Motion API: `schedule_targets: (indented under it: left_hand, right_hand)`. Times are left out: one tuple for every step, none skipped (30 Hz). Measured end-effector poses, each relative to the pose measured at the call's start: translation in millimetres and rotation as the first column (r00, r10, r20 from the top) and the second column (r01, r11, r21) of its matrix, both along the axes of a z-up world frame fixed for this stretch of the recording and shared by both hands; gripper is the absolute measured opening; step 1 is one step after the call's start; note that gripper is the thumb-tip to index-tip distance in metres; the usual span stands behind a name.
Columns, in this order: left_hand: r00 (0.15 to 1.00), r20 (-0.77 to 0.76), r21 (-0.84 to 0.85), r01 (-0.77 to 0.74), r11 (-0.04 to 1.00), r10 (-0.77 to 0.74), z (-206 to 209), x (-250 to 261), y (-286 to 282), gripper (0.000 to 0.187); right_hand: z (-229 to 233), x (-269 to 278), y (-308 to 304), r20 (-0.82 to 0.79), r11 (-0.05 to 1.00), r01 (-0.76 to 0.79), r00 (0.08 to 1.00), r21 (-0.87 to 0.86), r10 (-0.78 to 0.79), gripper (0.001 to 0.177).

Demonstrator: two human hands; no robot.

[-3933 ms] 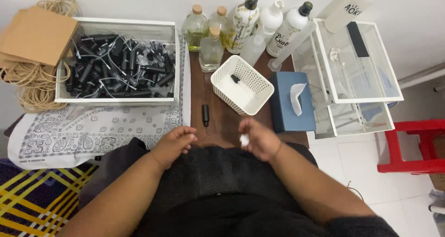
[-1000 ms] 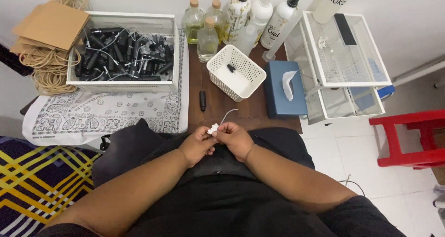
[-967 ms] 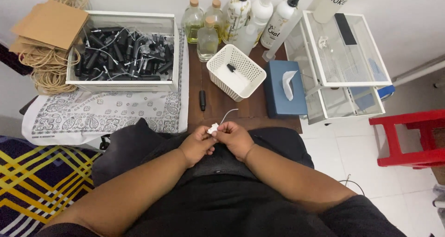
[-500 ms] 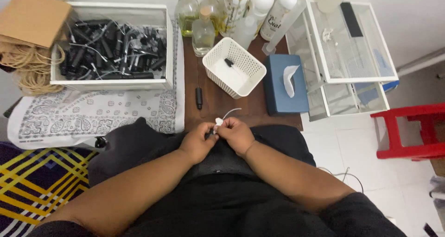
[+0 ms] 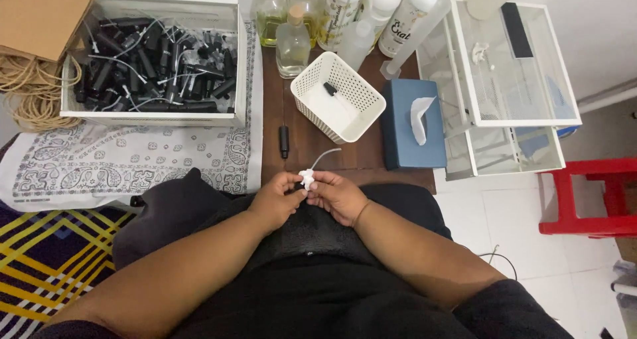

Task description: The person is cleaning perfume sprayer assemblies by wiping the tubes with a cloth and then sorting them into a basket.

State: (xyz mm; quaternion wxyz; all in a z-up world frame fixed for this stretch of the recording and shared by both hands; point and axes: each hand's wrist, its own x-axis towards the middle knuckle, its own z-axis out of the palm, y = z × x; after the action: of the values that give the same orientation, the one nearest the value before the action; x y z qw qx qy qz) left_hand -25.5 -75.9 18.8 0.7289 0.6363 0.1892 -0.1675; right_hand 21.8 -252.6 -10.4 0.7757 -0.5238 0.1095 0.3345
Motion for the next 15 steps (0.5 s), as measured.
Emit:
schedule_targets:
  left_hand:
    - [1.0, -0.003, -0.001, -0.003, 1.0, 0.003, -3.1, 0.1, 0.8, 0.04]
    - [1.0, 0.017, -0.021, -0.003, 1.0, 0.003, -6.1, 0.0, 1.4, 0.04]
    - [0.999, 0.04, -0.041, -0.001, 0.999, 0.002, -8.8, 0.7, 2.4, 0.04]
    - [0.999, 0.038, -0.041, -0.002, 0.999, 0.004, -9.9, 0.6, 1.6, 0.04]
    - [0.999, 0.05, -0.032, 0.01, 0.999, -0.008, -11.0, -0.1, 1.0, 0.039]
    - [0.998, 0.062, -0.024, 0.022, 0.999, -0.021, -11.9, -0.8, 0.2, 0.039]
    - [0.998, 0.061, -0.022, 0.023, 0.999, -0.022, -18.7, 0.0, 0.2, 0.039]
    - [0.996, 0.078, -0.021, 0.038, 0.999, -0.037, -25.4, 0.6, 0.1, 0.038]
    - [0.994, 0.096, -0.019, 0.055, 0.998, -0.053, -32.0, 1.5, -0.2, 0.038]
    - [0.994, 0.095, -0.018, 0.058, 0.998, -0.056, -30.5, 0.1, -0.5, 0.038]
    - [0.993, 0.101, -0.018, 0.058, 0.998, -0.056, -28.8, 0.2, -0.4, 0.039]
    - [0.993, 0.107, -0.018, 0.058, 0.998, -0.055, -27.0, 0.2, -0.2, 0.04]
    - [0.993, 0.107, -0.018, 0.059, 0.998, -0.057, -30.0, -0.2, 0.3, 0.04]
    - [0.994, 0.083, -0.021, 0.073, 0.997, -0.071, -33.0, -0.6, 1.1, 0.039]
    - [0.995, 0.061, -0.023, 0.085, 0.996, -0.084, -35.8, -0.3, 2.6, 0.039]
  right_hand:
    - [1.4, 0.1, -0.5, -0.003, 1.0, -0.003, 1.0, -0.001, 0.003, 0.038]
    - [2.9, 0.0, -1.2, 0.0, 1.0, -0.009, 1.0, 0.013, 0.009, 0.038]
    - [4.5, 0.5, -1.4, 0.004, 1.0, -0.014, 1.0, 0.028, 0.014, 0.038]
    - [1.3, 1.1, -1.7, 0.002, 0.999, -0.016, 1.0, 0.028, 0.016, 0.038]
    - [-2.0, 0.9, -1.9, -0.003, 1.0, -0.009, 1.0, 0.026, 0.009, 0.034]
    - [-5.3, 0.6, -2.3, -0.009, 1.0, -0.003, 1.0, 0.025, 0.003, 0.031]
    - [-7.1, 1.4, -3.0, -0.01, 1.0, -0.002, 1.0, 0.026, 0.002, 0.031]
    - [-8.7, 2.0, -4.0, -0.009, 1.0, -0.013, 1.0, 0.008, 0.013, 0.029]
    - [-10.2, 2.5, -5.2, -0.008, 1.0, -0.022, 1.0, -0.009, 0.022, 0.028]
    - [-10.8, 1.9, -4.3, -0.009, 1.0, -0.019, 1.0, -0.008, 0.019, 0.028]
    - [-11.0, 2.7, -3.1, -0.012, 1.0, -0.017, 1.0, 0.002, 0.017, 0.027]
    - [-11.3, 3.4, -1.7, -0.015, 1.0, -0.015, 1.0, 0.013, 0.015, 0.025]
    - [-10.4, 2.4, -2.5, -0.015, 1.0, -0.013, 1.0, 0.013, 0.013, 0.025]
    - [-9.5, 1.3, -3.1, -0.013, 1.0, -0.026, 1.0, -0.004, 0.026, 0.021]
    - [-8.5, 1.3, -2.8, -0.01, 0.999, -0.041, 0.999, -0.02, 0.041, 0.018]
